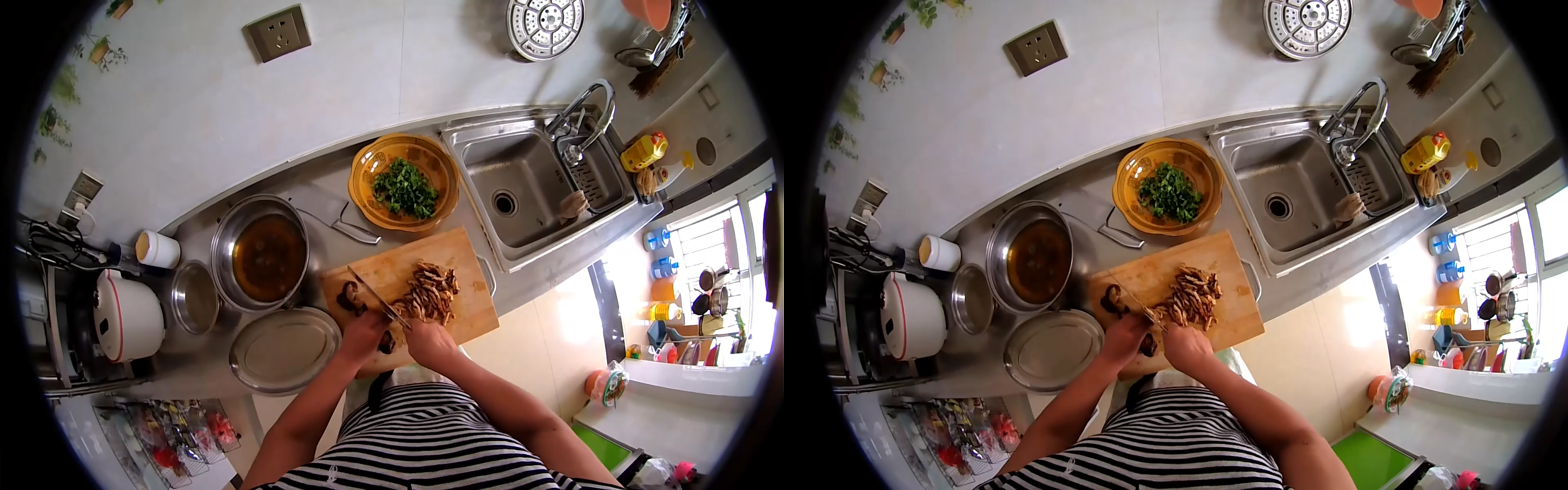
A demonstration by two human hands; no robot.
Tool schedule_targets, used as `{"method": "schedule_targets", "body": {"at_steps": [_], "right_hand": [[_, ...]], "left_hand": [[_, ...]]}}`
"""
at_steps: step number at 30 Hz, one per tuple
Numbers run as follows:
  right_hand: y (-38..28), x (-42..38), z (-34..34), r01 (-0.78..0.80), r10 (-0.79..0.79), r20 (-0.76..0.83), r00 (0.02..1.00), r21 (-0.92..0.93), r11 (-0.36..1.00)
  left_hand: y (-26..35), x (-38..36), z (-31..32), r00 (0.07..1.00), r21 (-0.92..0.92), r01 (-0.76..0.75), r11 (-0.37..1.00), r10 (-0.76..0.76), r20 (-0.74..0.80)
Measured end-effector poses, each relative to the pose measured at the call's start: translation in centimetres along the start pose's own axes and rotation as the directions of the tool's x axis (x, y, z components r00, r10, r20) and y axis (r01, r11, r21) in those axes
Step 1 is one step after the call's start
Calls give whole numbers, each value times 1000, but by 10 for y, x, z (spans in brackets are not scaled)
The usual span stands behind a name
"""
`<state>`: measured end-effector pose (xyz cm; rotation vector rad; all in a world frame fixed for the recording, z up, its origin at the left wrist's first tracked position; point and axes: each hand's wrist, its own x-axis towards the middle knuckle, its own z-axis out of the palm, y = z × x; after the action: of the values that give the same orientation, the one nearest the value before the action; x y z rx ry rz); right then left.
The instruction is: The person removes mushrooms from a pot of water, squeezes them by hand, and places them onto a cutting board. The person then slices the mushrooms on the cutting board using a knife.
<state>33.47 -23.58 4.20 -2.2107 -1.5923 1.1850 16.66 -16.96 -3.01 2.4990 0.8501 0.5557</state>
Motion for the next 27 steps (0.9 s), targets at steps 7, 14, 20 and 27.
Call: {"method": "schedule_targets", "body": {"at_steps": [7, 14, 20, 27], "right_hand": [[5, 9, 6, 18, -17, -23, 1000, 29, 999], [15, -9, 12, 25, -25, 3, 1000, 67, 997], [37, -6, -5, -65, 80, -80, 994, 172, 983], [47, -6, -8, -80, 98, -110, 989, 155, 985]], "left_hand": [[4, 4, -8, 997, 26, -57, 998, 58, -55], [24, -5, -35, 995, -18, -74, 997, 72, -63], [27, -12, -26, 988, 41, -48, 998, 41, 149], [26, 4, -16, 981, -94, 55, 994, -36, 189]]}}
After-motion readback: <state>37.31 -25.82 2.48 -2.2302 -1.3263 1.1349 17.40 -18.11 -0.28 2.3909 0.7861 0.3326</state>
